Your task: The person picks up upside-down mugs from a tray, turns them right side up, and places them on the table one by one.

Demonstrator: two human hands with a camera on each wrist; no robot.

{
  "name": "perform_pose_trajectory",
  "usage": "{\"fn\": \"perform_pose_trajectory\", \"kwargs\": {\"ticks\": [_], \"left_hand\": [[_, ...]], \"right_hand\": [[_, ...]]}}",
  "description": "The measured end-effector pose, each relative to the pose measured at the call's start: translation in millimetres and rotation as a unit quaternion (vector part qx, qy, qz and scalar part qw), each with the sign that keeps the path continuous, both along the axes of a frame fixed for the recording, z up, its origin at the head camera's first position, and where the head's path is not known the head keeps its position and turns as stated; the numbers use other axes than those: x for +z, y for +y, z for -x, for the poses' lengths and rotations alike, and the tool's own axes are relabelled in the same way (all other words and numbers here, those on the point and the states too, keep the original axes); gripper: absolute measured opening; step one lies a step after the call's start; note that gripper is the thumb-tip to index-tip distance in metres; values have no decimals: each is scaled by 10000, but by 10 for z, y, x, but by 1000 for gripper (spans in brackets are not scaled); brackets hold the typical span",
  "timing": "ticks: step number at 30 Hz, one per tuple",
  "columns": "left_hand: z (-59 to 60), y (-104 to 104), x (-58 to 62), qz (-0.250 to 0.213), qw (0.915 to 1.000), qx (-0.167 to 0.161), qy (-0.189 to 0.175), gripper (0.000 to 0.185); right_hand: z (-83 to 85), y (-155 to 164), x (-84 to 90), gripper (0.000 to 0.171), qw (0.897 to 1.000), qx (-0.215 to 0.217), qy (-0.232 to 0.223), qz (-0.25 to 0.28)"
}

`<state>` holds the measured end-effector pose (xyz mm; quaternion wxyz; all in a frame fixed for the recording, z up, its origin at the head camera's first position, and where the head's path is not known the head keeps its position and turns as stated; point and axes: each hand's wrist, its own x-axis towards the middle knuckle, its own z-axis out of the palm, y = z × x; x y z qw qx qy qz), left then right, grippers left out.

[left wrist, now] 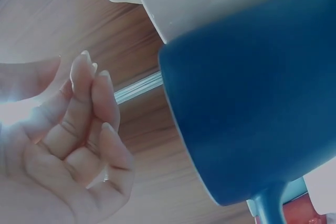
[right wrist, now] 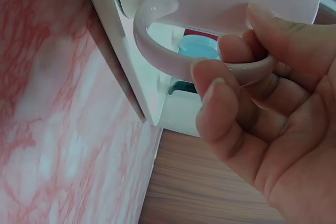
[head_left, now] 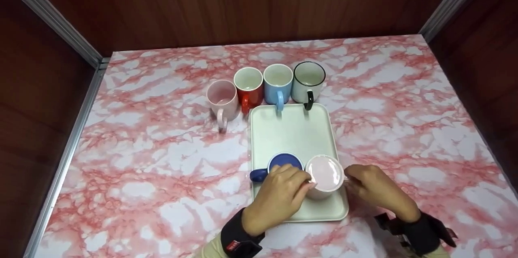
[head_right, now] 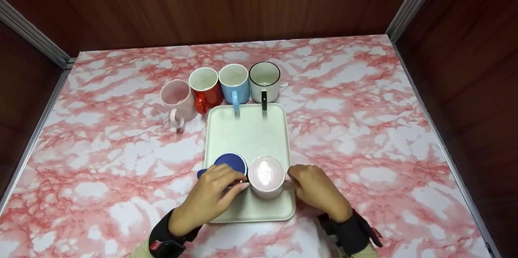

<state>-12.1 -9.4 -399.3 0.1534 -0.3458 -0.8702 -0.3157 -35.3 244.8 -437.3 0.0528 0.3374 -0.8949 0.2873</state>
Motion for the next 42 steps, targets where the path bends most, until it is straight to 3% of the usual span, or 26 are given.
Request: {"fn": "perform_pose_trajectory", "kwargs": {"ticks": [11, 24, 36, 42], "left_hand": [[8, -25, -26, -273, 9994, 6, -200, 16], [31, -62, -12, -513, 9984, 34, -251, 19], [14, -54, -4, -650, 9974, 76, -295, 14], [10, -47, -13, -670, 9974, 94, -265, 15]], "right_hand": [[-25, 36, 2, 25, 9993, -77, 235, 289], [-65, 129, 160, 20, 9874, -543, -921, 1170], [-115, 161, 261, 12, 9517, -1142, -2000, 2031], [-133, 87, 349, 12, 9172, -1657, -2669, 2452]]}}
